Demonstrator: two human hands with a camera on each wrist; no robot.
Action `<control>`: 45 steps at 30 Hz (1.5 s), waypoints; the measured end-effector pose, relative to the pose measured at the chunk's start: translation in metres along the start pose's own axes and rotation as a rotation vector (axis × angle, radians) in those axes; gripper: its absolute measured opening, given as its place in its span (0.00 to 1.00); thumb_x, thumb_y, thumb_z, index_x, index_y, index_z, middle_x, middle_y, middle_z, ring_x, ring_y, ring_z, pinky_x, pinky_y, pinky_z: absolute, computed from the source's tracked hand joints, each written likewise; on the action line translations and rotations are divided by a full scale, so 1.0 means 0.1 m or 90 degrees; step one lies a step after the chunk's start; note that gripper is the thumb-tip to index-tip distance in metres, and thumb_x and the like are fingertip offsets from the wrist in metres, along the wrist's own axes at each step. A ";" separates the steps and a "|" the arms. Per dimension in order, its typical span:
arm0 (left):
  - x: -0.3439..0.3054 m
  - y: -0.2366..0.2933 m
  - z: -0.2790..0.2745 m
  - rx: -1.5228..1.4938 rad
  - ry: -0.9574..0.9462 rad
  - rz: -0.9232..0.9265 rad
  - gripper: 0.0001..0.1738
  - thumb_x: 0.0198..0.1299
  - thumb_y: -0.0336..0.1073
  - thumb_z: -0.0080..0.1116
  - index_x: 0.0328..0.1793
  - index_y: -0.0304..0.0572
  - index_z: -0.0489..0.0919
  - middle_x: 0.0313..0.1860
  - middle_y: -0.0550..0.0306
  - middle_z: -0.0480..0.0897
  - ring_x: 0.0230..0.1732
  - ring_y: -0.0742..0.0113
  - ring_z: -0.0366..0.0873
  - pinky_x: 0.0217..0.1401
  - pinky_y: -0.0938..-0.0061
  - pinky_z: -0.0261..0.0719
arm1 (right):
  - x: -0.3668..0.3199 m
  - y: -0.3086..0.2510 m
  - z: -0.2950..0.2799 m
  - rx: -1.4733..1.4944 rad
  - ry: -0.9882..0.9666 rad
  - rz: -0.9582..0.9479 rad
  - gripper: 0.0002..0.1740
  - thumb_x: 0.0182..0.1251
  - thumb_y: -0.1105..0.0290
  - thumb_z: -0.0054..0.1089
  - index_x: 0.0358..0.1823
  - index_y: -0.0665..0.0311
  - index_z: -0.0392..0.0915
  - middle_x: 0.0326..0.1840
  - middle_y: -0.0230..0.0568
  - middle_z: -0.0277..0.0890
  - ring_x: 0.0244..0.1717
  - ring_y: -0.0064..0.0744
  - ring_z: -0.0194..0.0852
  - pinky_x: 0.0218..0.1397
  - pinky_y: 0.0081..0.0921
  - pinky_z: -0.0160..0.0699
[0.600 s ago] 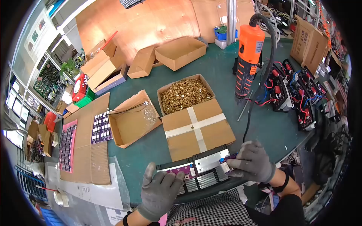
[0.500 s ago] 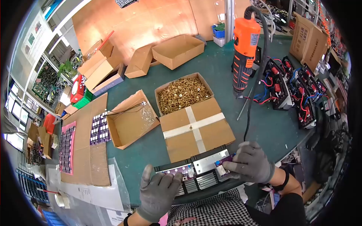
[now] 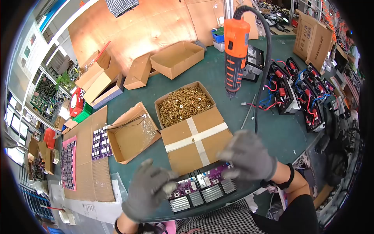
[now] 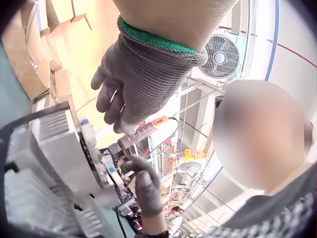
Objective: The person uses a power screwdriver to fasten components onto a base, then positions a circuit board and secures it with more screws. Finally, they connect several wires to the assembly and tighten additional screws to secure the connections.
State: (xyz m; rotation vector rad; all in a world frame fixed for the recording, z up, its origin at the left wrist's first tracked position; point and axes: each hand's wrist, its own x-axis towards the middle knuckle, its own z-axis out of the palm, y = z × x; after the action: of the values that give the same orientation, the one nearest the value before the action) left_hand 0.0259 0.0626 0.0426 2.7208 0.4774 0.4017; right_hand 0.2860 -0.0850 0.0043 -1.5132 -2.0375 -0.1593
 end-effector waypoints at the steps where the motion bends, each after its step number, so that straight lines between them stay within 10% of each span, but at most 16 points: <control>1: 0.12 -0.12 0.01 -0.013 -0.003 -0.006 0.13 0.51 0.39 0.67 0.43 0.48 0.84 0.31 0.56 0.79 0.36 0.55 0.77 0.56 0.59 0.73 | 0.01 0.13 -0.02 -0.017 0.127 0.037 0.32 0.54 0.55 0.66 0.58 0.64 0.72 0.40 0.35 0.72 0.47 0.39 0.72 0.57 0.38 0.69; 5: 0.72 -0.72 0.31 -0.023 0.033 0.015 0.07 0.54 0.31 0.62 0.40 0.48 0.83 0.33 0.54 0.80 0.38 0.53 0.78 0.43 0.64 0.76 | 0.28 0.40 -0.06 -0.022 0.464 0.207 0.44 0.56 0.55 0.70 0.69 0.69 0.60 0.56 0.49 0.68 0.53 0.47 0.70 0.55 0.39 0.72; 9: 1.37 -1.12 0.65 0.039 -0.011 0.011 0.13 0.57 0.34 0.60 0.50 0.53 0.79 0.45 0.55 0.78 0.48 0.51 0.78 0.49 0.60 0.77 | 0.67 0.57 0.04 0.142 0.522 0.181 0.48 0.54 0.67 0.70 0.73 0.68 0.50 0.60 0.47 0.64 0.54 0.38 0.68 0.55 0.33 0.72; 12: 1.74 -1.26 0.86 0.090 -0.062 -0.004 0.20 0.57 0.32 0.58 0.57 0.54 0.73 0.52 0.53 0.75 0.51 0.50 0.77 0.52 0.59 0.77 | 0.83 0.59 0.10 0.439 0.512 0.240 0.43 0.55 0.75 0.67 0.70 0.68 0.52 0.52 0.38 0.69 0.48 0.24 0.70 0.52 0.25 0.72; 33: 1.01 -0.81 0.86 -0.130 -0.134 -0.045 0.14 0.62 0.38 0.57 0.53 0.51 0.80 0.41 0.52 0.76 0.44 0.54 0.77 0.51 0.65 0.75 | 0.48 0.09 -0.45 0.705 0.377 0.300 0.23 0.48 0.78 0.68 0.47 0.65 0.71 0.36 0.31 0.76 0.31 0.19 0.74 0.33 0.19 0.74; 45: 0.79 -0.77 0.56 -0.154 -0.066 -0.016 0.19 0.55 0.32 0.60 0.54 0.51 0.83 0.38 0.53 0.76 0.43 0.54 0.75 0.49 0.64 0.74 | 0.92 -0.57 -0.50 0.718 0.520 0.129 0.38 0.46 0.69 0.70 0.58 0.71 0.61 0.47 0.55 0.74 0.28 0.36 0.82 0.31 0.26 0.83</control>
State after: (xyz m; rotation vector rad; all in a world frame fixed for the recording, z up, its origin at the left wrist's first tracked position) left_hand 0.0946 0.1435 -0.0203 2.4847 0.4060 0.2886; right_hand 0.2370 -0.0489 0.1068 -0.7037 -0.9628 0.3539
